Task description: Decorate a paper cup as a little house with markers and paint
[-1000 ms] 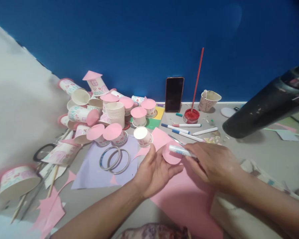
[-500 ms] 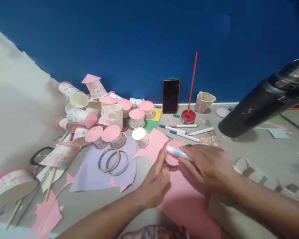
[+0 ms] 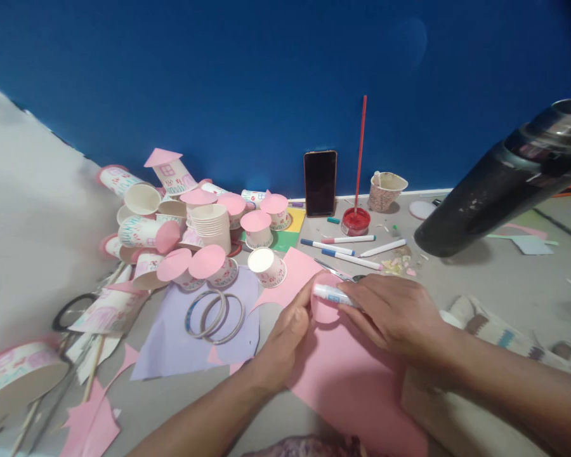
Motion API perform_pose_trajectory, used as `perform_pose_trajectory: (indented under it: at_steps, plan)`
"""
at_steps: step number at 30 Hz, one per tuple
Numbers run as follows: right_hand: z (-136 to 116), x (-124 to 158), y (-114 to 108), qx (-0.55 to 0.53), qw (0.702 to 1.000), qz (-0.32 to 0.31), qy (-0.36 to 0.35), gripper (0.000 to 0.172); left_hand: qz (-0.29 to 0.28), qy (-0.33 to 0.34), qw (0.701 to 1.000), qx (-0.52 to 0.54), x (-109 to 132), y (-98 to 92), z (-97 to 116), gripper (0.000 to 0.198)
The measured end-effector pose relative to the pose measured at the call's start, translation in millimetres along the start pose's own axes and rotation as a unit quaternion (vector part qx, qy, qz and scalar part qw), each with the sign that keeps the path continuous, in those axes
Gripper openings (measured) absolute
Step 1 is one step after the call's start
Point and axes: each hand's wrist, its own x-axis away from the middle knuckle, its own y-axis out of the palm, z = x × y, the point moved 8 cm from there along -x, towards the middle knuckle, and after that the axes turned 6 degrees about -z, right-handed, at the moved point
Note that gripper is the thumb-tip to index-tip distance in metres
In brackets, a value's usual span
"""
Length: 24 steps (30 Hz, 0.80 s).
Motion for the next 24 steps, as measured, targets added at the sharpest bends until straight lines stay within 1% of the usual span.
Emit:
perform_pose_trajectory:
  at_steps: [4, 9, 11, 13, 16, 18, 21, 24]
  plan:
    - [0, -1, -2, 0.005, 1.0, 0.012, 0.012, 0.033, -0.003, 0.013, 0.999, -0.046, 2, 8.4, 3, 0.09]
    - [6, 2, -1, -0.031, 0.998, 0.012, 0.052, 0.032, -0.018, 0.036, 0.996, -0.08, 6, 19.2, 0, 0.104]
    - [8, 3, -1, -0.031, 0.998, 0.013, 0.057, 0.032, -0.013, 0.041, 0.995, -0.087, 6, 18.0, -1, 0.107]
    - [9, 4, 0, -0.026, 0.998, 0.012, 0.05, 0.03, -0.001, 0.035, 0.995, -0.089, 5, 13.2, -1, 0.104]
    - [6, 3, 1, -0.018, 1.0, 0.008, 0.019, 0.03, 0.017, 0.01, 0.998, -0.056, 4, 3.6, -4, 0.097]
    - [3, 2, 2, -0.012, 1.0, 0.008, 0.002, 0.03, 0.019, -0.009, 0.999, -0.036, 4, 0.1, -6, 0.096]
    - [2, 1, 3, -0.007, 1.0, 0.01, 0.01, 0.034, 0.013, -0.015, 0.999, -0.043, 7, 1.6, -8, 0.097]
    - [4, -1, 3, -0.021, 0.999, 0.013, 0.035, 0.039, 0.012, -0.001, 0.995, -0.098, 10, 6.8, -6, 0.1]
